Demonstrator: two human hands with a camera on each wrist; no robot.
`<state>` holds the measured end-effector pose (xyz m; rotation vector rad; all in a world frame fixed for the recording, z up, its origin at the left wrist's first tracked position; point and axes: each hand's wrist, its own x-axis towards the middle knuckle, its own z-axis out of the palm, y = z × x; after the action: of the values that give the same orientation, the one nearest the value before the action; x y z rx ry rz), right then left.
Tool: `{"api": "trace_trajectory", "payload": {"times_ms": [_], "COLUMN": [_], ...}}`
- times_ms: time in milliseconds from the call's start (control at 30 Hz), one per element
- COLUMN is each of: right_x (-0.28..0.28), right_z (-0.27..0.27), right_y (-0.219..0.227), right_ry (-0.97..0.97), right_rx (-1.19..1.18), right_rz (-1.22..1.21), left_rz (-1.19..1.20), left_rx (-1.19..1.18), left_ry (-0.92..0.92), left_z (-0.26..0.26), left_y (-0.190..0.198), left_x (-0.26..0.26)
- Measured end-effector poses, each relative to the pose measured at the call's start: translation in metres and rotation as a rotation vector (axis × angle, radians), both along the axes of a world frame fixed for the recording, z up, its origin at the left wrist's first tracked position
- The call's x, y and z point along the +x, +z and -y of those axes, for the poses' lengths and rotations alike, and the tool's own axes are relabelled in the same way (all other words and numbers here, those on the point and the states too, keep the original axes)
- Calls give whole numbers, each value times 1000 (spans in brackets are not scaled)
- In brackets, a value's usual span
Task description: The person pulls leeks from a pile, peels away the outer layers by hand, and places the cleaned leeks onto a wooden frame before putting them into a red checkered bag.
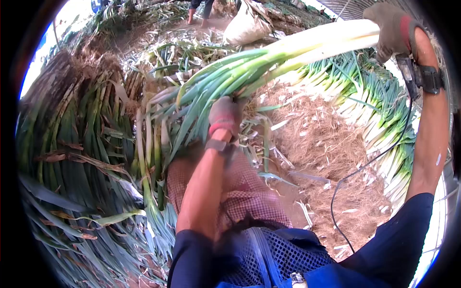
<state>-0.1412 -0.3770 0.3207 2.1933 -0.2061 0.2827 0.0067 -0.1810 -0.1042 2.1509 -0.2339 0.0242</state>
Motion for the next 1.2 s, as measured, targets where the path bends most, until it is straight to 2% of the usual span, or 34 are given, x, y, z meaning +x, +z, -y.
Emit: {"api": "trace_trajectory", "payload": {"times_ms": [33, 100, 233, 300, 333, 367, 433, 467, 500, 533, 567, 600, 633, 667, 700, 767, 800, 833, 867, 900, 967, 1033, 1100, 1167, 1200], "right_x": [1, 5, 17, 23, 26, 27, 25, 22, 4, 3, 3, 21, 22, 23, 6, 6, 23, 31, 34, 35, 33, 24, 13, -1, 7], "right_z": [0, 0, 6, 7, 7, 7, 8, 9, -15, -12, -10, 21, 23, 26, 2, 10, 47, 68, 48, 36, 18, -10, -58, -64, -56], "right_y": [-6, -17, -38, -43, -45, -46, -49, -51, -46, -46, -46, -50, -53, -56, -61, -64, -63, -63, -61, -61, -64, -67, -58, -70, -69], "right_ry": [-10, -20, -26, -15, -11, -1, -63, -121, -3, 55, 112, -11, -72, -131, 4, 135, 202, 268, 63, 59, -95, -58, -288, -134, -169], "right_rx": [17, 49, 85, 104, 119, 130, 151, 161, 116, 98, 78, 135, 164, 191, 140, 92, 64, 35, 97, 99, 140, 101, 105, -15, 15], "right_rz": [-49, -120, -201, -234, -257, -270, -219, -148, -251, -302, -352, -244, -193, -142, -168, -193, -160, -127, -162, -164, -166, -156, -348, -286, -299], "left_rz": [10, 196, 186, -390, -607, -612, -544, -550, -309, -63, -63, -163, -266, -132, -149, -69, 30, 26, 20, 18, 330, 339, 343, 391, 390], "left_rx": [-2, 70, -22, -709, -935, -933, -875, -872, -417, 38, 42, 80, 118, -14, -171, -389, -451, -374, -297, -296, -34, -12, 12, 202, 203], "left_ry": [2, -96, -146, -215, -286, -283, -112, -116, -15, 81, 76, 108, 142, 66, -54, -237, -301, -308, -313, -317, -62, -56, -50, -71, -72], "left_z": [-6, -27, -58, -72, -85, -93, -107, -119, -139, -153, -159, -164, -167, -156, -135, -83, -56, -37, -22, -7, 18, 37, 45, 45, 45], "left_y": [-2, -13, -39, -52, -50, -49, -29, -55, -99, -123, -123, -118, -109, -103, -93, -77, -68, -44, -15, 1, 22, 32, 32, 23, 21], "left_x": [-1, -11, -25, -25, -26, -31, -46, -34, -9, 5, 8, 6, 1, -7, -13, -35, -46, -57, -67, -72, -72, -61, -52, -43, -44]}}
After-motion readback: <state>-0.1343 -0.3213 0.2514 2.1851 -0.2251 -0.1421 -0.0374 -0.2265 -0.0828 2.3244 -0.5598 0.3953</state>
